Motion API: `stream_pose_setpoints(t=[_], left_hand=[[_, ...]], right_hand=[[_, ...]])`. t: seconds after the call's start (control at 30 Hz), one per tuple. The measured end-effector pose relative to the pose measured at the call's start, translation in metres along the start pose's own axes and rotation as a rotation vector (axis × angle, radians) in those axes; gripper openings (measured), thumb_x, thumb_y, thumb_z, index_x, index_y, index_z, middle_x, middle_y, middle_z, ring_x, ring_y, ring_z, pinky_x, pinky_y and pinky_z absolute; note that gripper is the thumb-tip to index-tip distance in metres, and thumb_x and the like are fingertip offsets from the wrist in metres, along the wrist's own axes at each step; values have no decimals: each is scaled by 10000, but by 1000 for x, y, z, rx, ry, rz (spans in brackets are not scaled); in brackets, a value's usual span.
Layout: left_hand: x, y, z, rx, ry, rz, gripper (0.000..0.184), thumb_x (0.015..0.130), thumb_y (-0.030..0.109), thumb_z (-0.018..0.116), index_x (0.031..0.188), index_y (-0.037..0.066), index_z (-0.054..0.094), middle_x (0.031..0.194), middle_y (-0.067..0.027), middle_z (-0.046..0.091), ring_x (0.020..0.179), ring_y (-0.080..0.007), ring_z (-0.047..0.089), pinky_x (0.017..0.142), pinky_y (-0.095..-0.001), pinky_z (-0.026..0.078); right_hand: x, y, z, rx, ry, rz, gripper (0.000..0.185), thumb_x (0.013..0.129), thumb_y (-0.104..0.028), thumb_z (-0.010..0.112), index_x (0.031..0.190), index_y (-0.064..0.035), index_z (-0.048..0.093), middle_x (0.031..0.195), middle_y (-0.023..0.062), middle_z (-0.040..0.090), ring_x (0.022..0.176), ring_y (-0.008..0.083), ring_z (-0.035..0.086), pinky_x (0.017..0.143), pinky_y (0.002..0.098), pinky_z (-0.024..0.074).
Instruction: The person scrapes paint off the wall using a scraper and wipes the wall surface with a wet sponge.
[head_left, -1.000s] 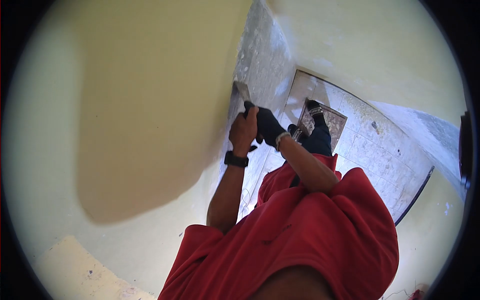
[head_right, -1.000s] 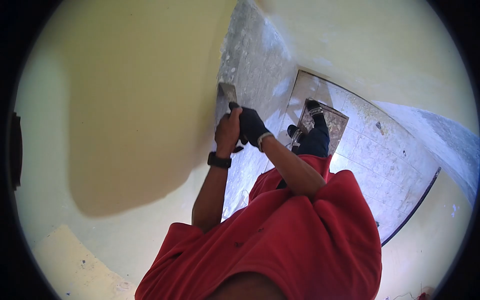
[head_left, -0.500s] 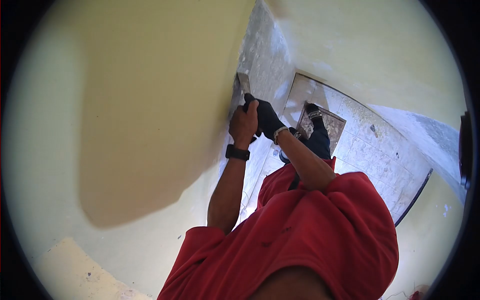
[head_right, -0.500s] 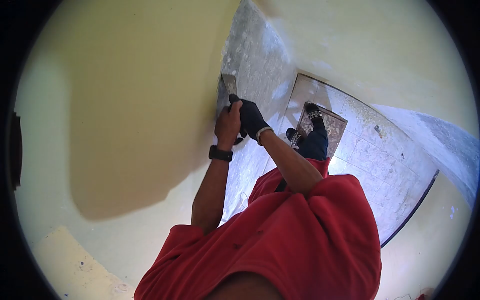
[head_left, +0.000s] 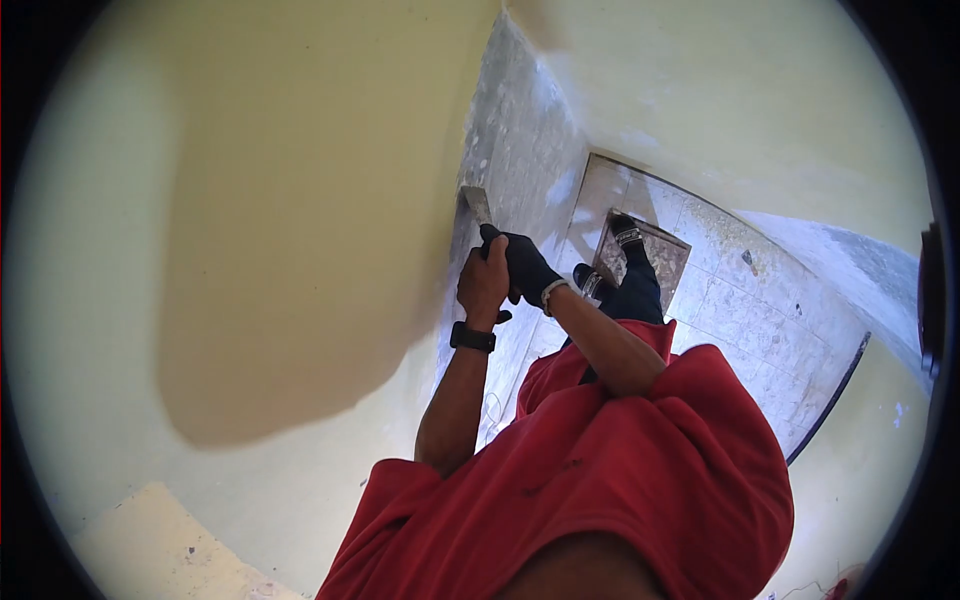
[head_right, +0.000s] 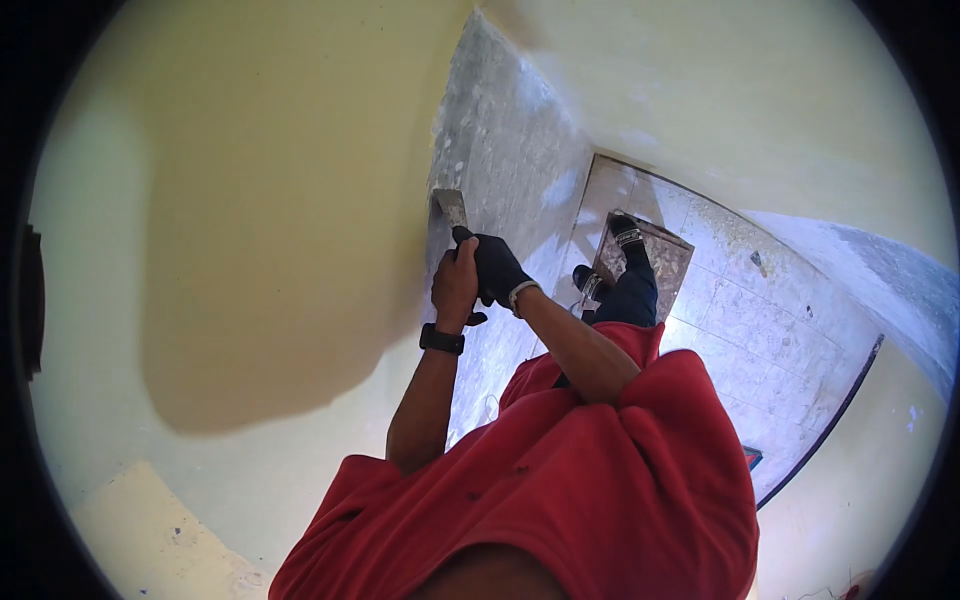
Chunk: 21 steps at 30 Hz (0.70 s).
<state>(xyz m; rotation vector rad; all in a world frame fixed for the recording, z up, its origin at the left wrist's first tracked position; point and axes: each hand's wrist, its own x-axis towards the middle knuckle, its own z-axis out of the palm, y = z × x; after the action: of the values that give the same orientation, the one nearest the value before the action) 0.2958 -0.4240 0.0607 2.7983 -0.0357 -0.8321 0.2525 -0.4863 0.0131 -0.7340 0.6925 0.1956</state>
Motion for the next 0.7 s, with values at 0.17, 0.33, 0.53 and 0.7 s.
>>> stream_pose_setpoints(t=[0.17,0.33,0.53,0.7], left_hand=[[12,19,-8,-30,55,15,702,832,634,409,1023,-5,629,1029,-267,626,1024,-436,569,874,-473,426],[7,19,4,-97,100,-3,694,822,627,456,964,-28,637,990,-256,645,981,-418,599,843,-467,448],[8,31,-2,-76,93,26,684,820,624,443,978,-10,643,990,-256,645,984,-416,598,838,-470,446],[21,49,-10,-117,42,-11,681,821,619,427,990,-4,644,1003,-253,641,1000,-414,589,854,-464,437]], right_hand=[[19,-16,-13,10,-122,-134,418,956,-429,474,777,-70,596,605,13,551,380,99,471,319,249,333],[7,-18,-15,-247,-6,-221,357,956,-345,478,808,-39,585,616,30,564,383,105,484,316,265,347],[14,-24,-21,-74,-50,-153,305,941,-296,497,866,-11,576,588,46,556,388,123,495,333,290,372],[17,-42,-22,-67,-84,-185,293,936,-285,507,838,-20,583,594,49,563,389,126,499,341,286,385]])
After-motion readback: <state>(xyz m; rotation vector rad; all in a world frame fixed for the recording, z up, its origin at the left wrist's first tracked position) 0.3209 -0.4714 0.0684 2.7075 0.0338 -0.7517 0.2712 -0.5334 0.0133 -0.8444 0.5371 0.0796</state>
